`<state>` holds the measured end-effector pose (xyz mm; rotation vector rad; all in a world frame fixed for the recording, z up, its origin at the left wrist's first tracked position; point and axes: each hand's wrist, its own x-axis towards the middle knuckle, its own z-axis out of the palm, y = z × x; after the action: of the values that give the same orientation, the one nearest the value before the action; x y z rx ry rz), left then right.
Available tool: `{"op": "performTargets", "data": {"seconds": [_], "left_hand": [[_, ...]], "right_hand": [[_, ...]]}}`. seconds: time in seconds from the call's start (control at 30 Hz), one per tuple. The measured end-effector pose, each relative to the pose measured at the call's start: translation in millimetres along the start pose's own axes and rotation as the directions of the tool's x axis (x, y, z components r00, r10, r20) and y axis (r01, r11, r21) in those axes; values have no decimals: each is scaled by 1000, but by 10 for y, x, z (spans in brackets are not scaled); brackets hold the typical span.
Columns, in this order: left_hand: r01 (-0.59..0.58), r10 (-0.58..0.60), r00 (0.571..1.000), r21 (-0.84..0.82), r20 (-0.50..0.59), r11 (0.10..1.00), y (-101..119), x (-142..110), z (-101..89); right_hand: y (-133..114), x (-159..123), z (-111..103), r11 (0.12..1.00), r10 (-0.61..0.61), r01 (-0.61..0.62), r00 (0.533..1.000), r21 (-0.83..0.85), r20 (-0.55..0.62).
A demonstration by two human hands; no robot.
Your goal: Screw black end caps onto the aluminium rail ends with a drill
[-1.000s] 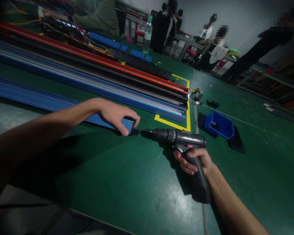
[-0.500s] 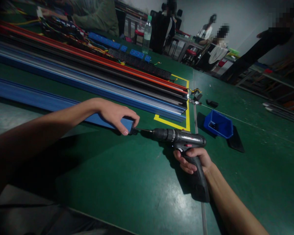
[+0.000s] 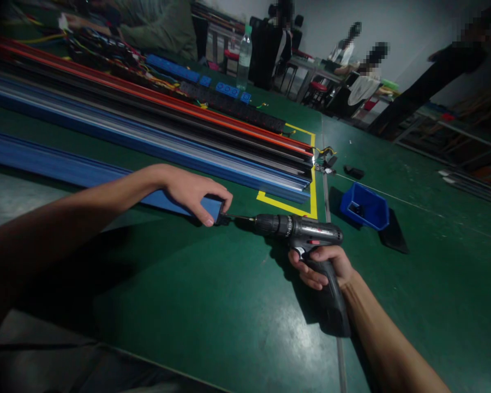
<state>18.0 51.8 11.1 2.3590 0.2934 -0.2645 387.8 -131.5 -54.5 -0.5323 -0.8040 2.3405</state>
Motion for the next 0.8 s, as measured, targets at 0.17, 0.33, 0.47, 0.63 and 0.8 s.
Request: {"op": "performTargets", "data": {"seconds": [0.17,0.33,0.47,0.63,0.8], "left_hand": [[-4,4,1000,2,6,1000,6,3,-6],[8,-8,1000,-27,5,1000,8,6,-6],[10,-10,1000,-42,-1,999,12,4,2],[8,-8,1000,-50,-4,999,27,4,4],[10,-10,1000,-46,-6,999,36,3,6]], "right_hand": [[-10,-1,-2,1000,16,-16,1000,-3,0],[-8,-10,38,1000,8,-8,999,-13,-34],[-5,-9,89,1000,1,-3,997,-20,-72],[-11,-14,108,1000,23,-25,994,-19,-103],[-25,-29,100,999,43,-45,993,-17,-108]]}}
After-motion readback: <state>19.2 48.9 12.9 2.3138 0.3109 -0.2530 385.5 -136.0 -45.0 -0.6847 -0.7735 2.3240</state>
